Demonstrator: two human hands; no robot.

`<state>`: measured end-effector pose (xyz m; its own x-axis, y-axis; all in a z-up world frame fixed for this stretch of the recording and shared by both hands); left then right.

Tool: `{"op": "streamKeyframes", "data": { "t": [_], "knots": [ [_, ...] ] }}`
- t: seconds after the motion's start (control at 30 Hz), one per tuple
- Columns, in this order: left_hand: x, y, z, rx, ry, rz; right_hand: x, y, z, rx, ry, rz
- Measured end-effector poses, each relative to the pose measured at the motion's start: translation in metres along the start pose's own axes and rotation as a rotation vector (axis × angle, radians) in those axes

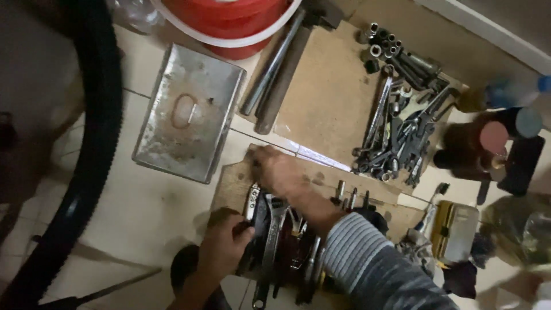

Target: Organizing and sorting various hand tools like pliers, wrenches, and hammers on a wooden board on the floor.

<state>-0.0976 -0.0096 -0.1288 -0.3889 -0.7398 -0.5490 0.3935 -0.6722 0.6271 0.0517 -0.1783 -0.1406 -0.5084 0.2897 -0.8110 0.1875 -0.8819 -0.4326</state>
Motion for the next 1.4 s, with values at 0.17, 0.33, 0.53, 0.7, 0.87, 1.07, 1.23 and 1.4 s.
{"op": "streamKeyframes", "data": {
  "t": [0.17,0.33,0.53,0.7,0.87,1.07,1.23,1.4],
  "knots": [
    [0.002,-0.001,0.007,-0.204,-0.086,-0.148,-0.019,-0.021,0.014,0.030,-0.172,0.112],
    [0.010,0.004,0.025,0.058,0.146,-0.048,-0.051,0.009,0.057,0.068,-0.132,-0.084],
    [0.017,0.019,0.032,-0.018,0.022,-0.057,-0.093,-0.058,0.151,0.637,-0.660,-0.426],
    [0.028,-0.002,0.025,-0.001,0.061,-0.044,-0.022,-0.063,0.170,0.616,-0.647,-0.362],
    [0.027,-0.006,0.023,-0.196,0.011,0.029,0.042,-0.052,0.178,0.573,-0.535,-0.258],
    [0.031,-0.011,0.016,-0.031,0.108,0.020,0.075,-0.043,0.171,0.551,-0.478,-0.125],
    [0.019,0.001,0.016,-0.267,-0.050,-0.026,0.055,-0.052,0.157,0.590,-0.687,-0.029],
    [0.020,-0.002,0.014,-0.343,-0.056,-0.015,0.025,-0.065,0.160,0.705,-0.514,-0.256]
  ]
}}
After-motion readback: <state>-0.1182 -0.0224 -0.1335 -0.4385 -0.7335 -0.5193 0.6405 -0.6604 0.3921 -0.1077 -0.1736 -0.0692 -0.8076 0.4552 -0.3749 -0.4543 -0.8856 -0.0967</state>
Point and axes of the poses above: each hand's wrist, its own z-axis away from the middle knuckle, its own x-axis out of the palm, y = z × x, the point moved 2 cm from there along -z, towards the middle knuckle, and after that the axes turned 1 degree about z, right-handed, at the moved point
